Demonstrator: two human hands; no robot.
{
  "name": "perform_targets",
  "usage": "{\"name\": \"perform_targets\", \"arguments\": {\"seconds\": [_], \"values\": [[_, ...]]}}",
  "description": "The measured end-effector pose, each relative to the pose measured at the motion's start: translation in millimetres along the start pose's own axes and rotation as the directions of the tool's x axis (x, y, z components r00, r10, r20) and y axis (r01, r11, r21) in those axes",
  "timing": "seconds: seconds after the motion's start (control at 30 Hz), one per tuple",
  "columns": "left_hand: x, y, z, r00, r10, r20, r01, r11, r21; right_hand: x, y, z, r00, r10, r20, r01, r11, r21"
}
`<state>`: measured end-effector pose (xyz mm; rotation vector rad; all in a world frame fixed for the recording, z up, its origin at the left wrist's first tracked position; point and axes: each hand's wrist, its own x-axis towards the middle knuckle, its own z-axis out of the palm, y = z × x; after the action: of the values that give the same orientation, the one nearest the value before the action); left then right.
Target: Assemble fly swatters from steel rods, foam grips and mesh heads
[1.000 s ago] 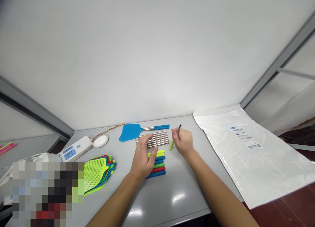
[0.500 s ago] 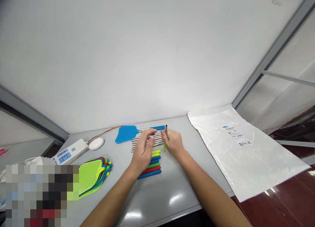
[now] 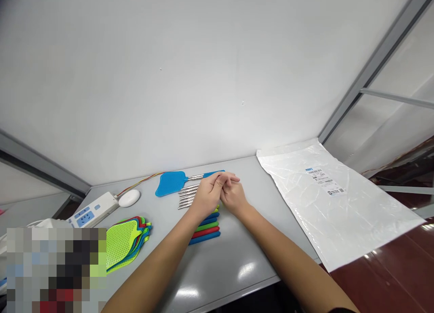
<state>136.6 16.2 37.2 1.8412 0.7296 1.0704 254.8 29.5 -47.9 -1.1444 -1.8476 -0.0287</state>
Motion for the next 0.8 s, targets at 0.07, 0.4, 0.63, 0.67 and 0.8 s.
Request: {"name": "perform_targets", "arguments": {"seconds": [0.07, 0.4, 0.63, 0.67, 0.8], "values": [[-2, -3, -0.9, 1.0, -0.002, 0.02, 0.001, 1.0, 0.029, -3, 1, 1, 1.0, 0.002, 0.008, -0.002, 1.0, 0.015], [-7, -8, 3.3, 0.998, 0.025, 0.065, -0.031, 0.996, 0.082, -14, 9, 0, 0.997, 0.016, 0.071, -0.018, 1.0, 0.024], [-6, -12, -4.5, 0.998, -0.007, 0.058, -0.001, 0.991, 0.13, -7, 6, -9, 0.985, 0.079, 0.153, -0.078, 0.997, -0.01], [-9, -14, -7.9, 0.999, 0.013, 0.03, -0.018, 0.987, 0.163, -7, 5, -11, 0.981, 0.089, 0.173, -0.088, 0.996, -0.009], [-27, -12, -38.0, 0.986, 0.152, -0.066, -0.113, 0.908, 0.404, -9, -1, -17, 0.95, 0.111, 0.292, -0.12, 0.993, 0.01]]}}
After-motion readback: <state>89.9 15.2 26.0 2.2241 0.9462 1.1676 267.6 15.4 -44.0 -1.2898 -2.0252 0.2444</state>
